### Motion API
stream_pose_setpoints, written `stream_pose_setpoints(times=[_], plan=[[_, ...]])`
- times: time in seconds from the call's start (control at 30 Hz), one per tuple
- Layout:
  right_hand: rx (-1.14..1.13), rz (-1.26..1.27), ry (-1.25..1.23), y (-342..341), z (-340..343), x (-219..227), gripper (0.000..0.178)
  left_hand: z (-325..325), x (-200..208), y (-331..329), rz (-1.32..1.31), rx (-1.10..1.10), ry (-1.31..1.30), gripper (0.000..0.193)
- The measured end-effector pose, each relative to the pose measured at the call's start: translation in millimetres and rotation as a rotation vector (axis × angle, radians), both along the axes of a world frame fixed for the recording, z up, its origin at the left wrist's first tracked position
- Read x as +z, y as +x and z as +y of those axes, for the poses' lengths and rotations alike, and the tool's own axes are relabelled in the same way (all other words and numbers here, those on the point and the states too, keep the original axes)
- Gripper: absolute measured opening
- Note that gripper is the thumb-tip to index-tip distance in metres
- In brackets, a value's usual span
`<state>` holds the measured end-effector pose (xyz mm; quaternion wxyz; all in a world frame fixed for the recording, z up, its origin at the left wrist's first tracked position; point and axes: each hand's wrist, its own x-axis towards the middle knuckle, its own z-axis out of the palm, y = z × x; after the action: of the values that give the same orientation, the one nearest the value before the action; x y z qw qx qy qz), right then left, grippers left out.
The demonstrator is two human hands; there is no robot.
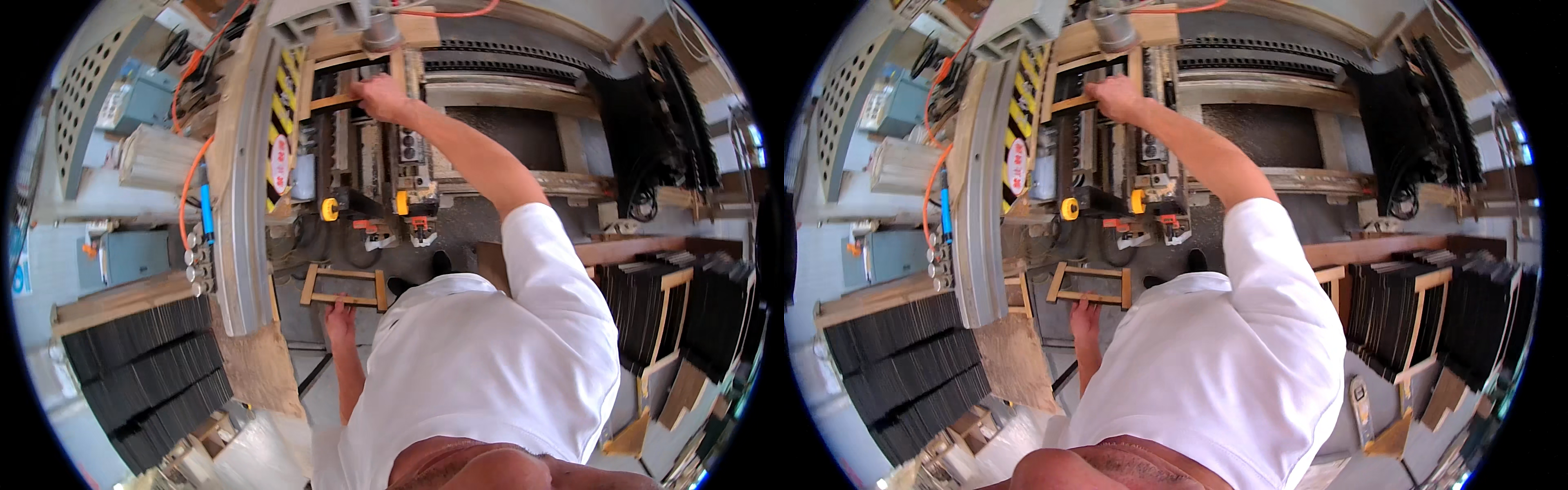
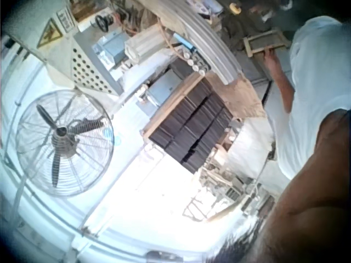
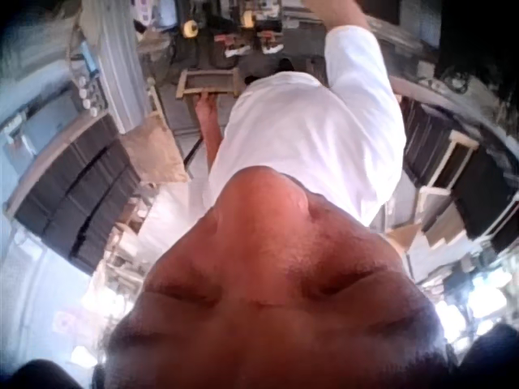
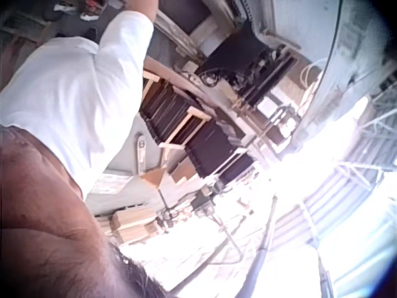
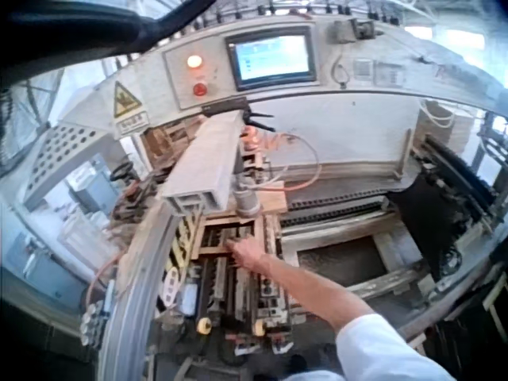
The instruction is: The person assembles small wooden frames by inserting thin wooden strips into a jig on a machine. They repeatedly pick up frames, insert strips, and place the completed frames onto a stack.
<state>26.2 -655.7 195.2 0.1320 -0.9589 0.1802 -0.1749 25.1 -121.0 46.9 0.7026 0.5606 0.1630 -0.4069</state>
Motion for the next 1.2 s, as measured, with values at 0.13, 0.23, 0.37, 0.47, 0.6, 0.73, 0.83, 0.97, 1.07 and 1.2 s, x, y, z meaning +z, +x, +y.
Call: stream_pose_setpoints(times=[0.13, 0.23, 0.37, 0.47, 0.6, 0.73, 0.83, 0.97, 1.07, 1.2], plan=[[0.100, 0.055, -0.308, -6, -6, 5, 0.033, -27, 10, 2, -0.039, 0.025, 0.066, 0.025], [0.117, 0.037, -0.365, -7, -4, 7, 0.029, -35, 19, 3, -0.093, -0.007, 0.071, 0.021], [0.080, -0.006, -0.357, -3, -6, 2, 0.027, -31, 11, -6, -0.223, 0.088, 0.123, 0.019], [0.045, 0.014, -0.302, -4, 0, 10, 0.027, -16, 5, -9, -0.242, 0.088, 0.212, 0.016], [0.065, 0.011, -0.290, -5, -4, 11, 0.025, 5, -4, -10, -0.220, 0.114, 0.213, 0.016], [0.054, 0.027, -0.292, -1, -3, 9, 0.026, 20, -8, -12, -0.180, 0.177, 0.220, 0.020], [0.030, 0.011, -0.291, 0, 0, 6, 0.026, 29, -7, -17, -0.192, 0.200, 0.242, 0.022], [0.033, -0.043, -0.275, -1, 4, 3, 0.027, 55, -13, -11, -0.228, 0.218, 0.177, 0.025], [-0.029, -0.008, -0.304, -5, 2, -3, 0.025, 70, -11, 5, -0.258, 0.219, 0.174, 0.024], [-0.132, -0.211, -0.345, -3, 42, 8, 0.021, 115, -20, 28, -0.230, 0.299, 0.170, 0.026]])
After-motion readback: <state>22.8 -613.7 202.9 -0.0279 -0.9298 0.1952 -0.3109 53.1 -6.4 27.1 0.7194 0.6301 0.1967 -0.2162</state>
